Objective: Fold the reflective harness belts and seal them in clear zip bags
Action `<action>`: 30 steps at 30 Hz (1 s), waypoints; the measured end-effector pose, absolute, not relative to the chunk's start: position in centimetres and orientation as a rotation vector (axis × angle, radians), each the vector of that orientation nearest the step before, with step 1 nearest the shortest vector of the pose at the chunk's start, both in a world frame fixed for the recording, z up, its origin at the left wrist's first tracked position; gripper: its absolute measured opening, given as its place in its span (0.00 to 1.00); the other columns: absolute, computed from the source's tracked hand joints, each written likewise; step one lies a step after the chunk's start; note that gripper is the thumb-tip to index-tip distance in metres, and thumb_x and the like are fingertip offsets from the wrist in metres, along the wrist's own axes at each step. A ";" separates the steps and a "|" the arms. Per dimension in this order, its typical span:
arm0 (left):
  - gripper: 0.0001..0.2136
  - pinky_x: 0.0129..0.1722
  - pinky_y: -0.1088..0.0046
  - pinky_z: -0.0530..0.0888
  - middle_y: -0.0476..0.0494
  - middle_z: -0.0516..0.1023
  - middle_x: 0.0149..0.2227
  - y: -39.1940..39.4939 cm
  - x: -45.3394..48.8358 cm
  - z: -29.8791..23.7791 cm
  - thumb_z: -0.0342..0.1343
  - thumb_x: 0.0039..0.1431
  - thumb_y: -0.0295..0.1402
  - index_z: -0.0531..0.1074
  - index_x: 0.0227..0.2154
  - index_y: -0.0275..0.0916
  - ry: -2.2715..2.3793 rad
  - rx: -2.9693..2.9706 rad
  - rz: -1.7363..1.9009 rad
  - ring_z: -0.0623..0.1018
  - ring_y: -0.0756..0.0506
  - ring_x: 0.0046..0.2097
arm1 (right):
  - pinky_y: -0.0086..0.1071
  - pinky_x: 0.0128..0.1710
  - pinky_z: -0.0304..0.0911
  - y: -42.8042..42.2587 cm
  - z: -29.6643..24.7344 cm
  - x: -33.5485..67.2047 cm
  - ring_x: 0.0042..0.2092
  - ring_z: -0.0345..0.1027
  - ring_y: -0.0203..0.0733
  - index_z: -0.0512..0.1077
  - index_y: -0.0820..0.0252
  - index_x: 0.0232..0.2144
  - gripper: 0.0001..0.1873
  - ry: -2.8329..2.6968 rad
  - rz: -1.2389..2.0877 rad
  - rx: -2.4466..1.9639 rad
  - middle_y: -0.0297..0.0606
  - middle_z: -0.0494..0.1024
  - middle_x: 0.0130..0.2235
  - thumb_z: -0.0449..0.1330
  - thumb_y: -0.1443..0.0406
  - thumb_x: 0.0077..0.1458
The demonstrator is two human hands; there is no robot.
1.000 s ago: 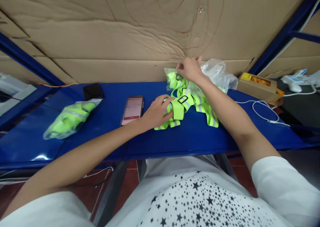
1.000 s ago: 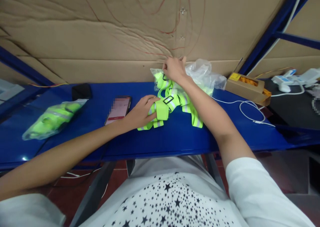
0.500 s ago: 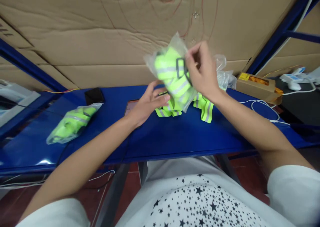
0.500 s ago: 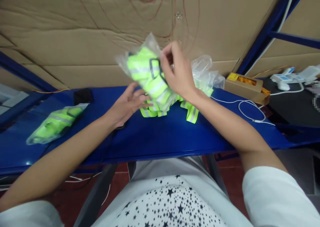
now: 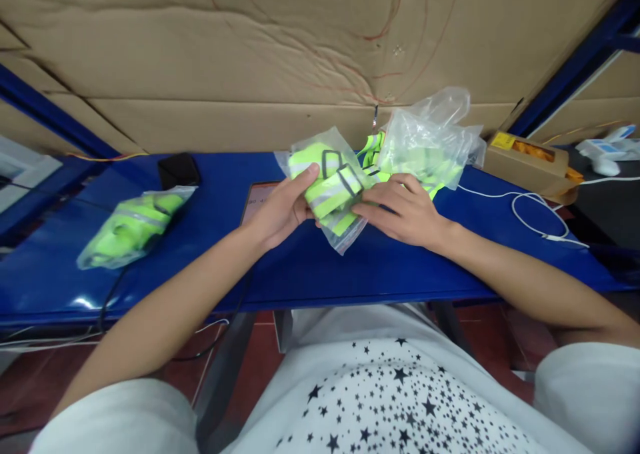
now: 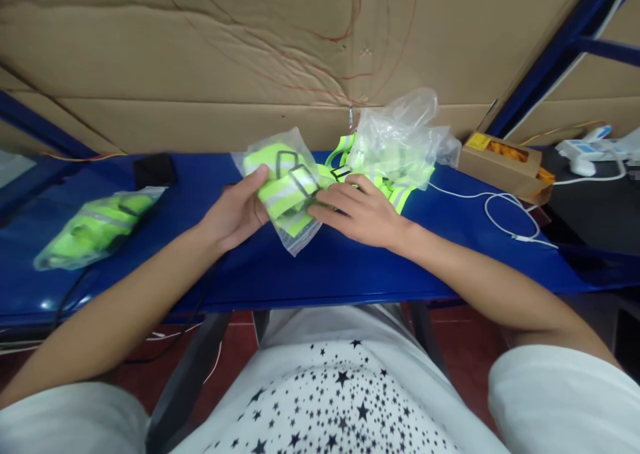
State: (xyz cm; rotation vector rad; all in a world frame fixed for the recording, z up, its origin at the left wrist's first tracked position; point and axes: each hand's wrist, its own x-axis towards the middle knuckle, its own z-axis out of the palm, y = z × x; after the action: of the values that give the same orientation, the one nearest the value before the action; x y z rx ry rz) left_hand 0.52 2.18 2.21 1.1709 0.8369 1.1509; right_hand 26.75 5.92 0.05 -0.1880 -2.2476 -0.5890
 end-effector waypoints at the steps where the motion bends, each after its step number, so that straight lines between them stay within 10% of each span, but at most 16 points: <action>1: 0.28 0.24 0.71 0.78 0.41 0.84 0.36 2.1 0.7 2.1 0.64 0.59 0.60 0.77 0.45 0.39 0.813 1.168 1.089 0.83 0.43 0.31 | 0.37 0.47 0.68 5.7 0.1 26.7 0.47 0.78 0.41 0.77 0.52 0.51 0.10 -2.236 -0.510 -0.212 0.37 0.85 0.46 0.60 0.66 0.70; 7: 0.31 0.45 0.67 0.83 0.45 0.85 0.46 0.4 1.9 2.2 0.75 0.53 0.45 0.65 0.54 0.47 0.699 1.250 1.265 0.86 0.44 0.43 | 0.31 0.33 0.71 5.0 0.2 26.6 0.31 0.75 0.36 0.76 0.57 0.36 0.11 -2.024 0.265 -0.595 0.34 0.82 0.33 0.64 0.56 0.67; 13: 0.11 0.38 0.74 0.80 0.48 0.83 0.35 -1.4 2.7 1.3 0.70 0.60 0.39 0.76 0.35 0.40 0.899 1.847 1.154 0.83 0.48 0.35 | 0.29 0.31 0.74 4.0 -1.5 24.9 0.31 0.78 0.37 0.71 0.56 0.36 0.16 -1.921 0.945 -0.639 0.31 0.81 0.31 0.71 0.54 0.57; 30: 0.13 0.32 0.74 0.74 0.46 0.84 0.33 -1.2 2.4 0.9 0.63 0.66 0.45 0.80 0.33 0.41 1.126 2.160 1.073 0.82 0.46 0.34 | 0.28 0.38 0.77 3.1 -1.4 25.0 0.35 0.80 0.34 0.77 0.59 0.43 0.11 -2.092 0.976 -0.500 0.35 0.85 0.37 0.66 0.58 0.65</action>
State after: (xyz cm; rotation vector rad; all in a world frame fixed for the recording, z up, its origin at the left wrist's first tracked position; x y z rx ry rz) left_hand 2.44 -1.20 0.93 2.1603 1.1261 1.0730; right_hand 24.97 3.05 -1.43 -0.5000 -2.0919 0.9758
